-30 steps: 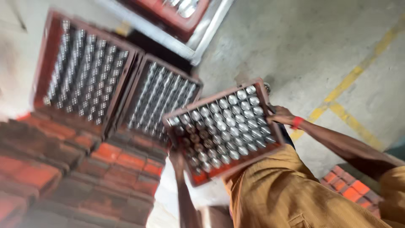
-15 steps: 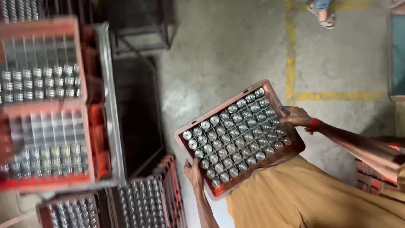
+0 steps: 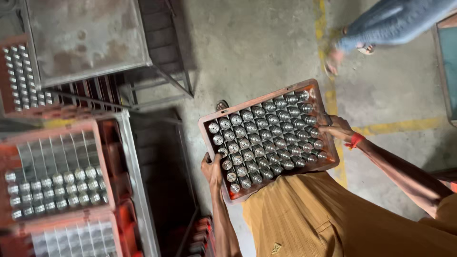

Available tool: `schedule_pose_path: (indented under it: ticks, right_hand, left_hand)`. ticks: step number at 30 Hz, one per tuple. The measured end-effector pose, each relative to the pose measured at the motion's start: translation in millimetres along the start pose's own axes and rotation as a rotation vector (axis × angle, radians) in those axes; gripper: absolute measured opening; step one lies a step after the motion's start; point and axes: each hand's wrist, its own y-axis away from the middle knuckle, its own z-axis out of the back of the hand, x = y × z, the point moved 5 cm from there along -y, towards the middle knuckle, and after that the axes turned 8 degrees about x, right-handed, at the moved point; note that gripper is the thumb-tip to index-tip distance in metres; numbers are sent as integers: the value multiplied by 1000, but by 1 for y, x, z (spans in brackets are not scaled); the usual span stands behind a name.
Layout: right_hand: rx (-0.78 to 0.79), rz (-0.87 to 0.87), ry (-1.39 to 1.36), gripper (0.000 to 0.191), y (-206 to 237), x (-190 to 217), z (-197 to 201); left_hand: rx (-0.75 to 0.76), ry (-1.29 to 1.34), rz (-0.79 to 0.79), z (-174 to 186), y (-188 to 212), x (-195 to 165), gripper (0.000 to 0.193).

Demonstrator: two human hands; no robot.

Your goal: The person picks metal cap-shaped parts one at a time from a divider crate and places them upright into the compartments of an adjacent grid crate, using a metal rod in one hand to help seat each part. After filling a crate, the person carries it and stacks it on a pile, then resumes filling another crate.

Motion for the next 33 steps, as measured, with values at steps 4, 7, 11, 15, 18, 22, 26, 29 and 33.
schedule_pose_path:
  ticks: [4,7,11,15,18,22,26,29,33]
  right_hand:
    - [-78,-40,130,51,-92,97,23]
    - [-24,-48,93,52,-156,181,38]
    - [18,-85,125,41,-215,268,41]
    - [115,-111,-129,35,-283,339,24]
    - [180,-65,-146,32,-326,394,2]
    - [311,-24,-212,28,-359,460,-29]
    - [444,25,-282,25,-391,517,-59]
    - [659,121,-382,26,-420,571,-88]
    - [748,98,-396,31,-441,624,-99]
  left_hand:
    - [-15,3,-21,17,-101,-67,77]
    - [40,-44,122,44,-167,-116,56]
    - [-53,7,67,103,-255,-185,52]
    - [-59,-289,117,160,-349,-249,72]
    - [-104,-235,-22,203,-406,-304,73]
    - [-176,-689,165,253,-468,-350,91]
    - [-260,-821,125,288,-529,-378,85]
    - [-456,-826,60,317,-564,-392,53]
    - [-520,-687,227,355,-594,-398,63]
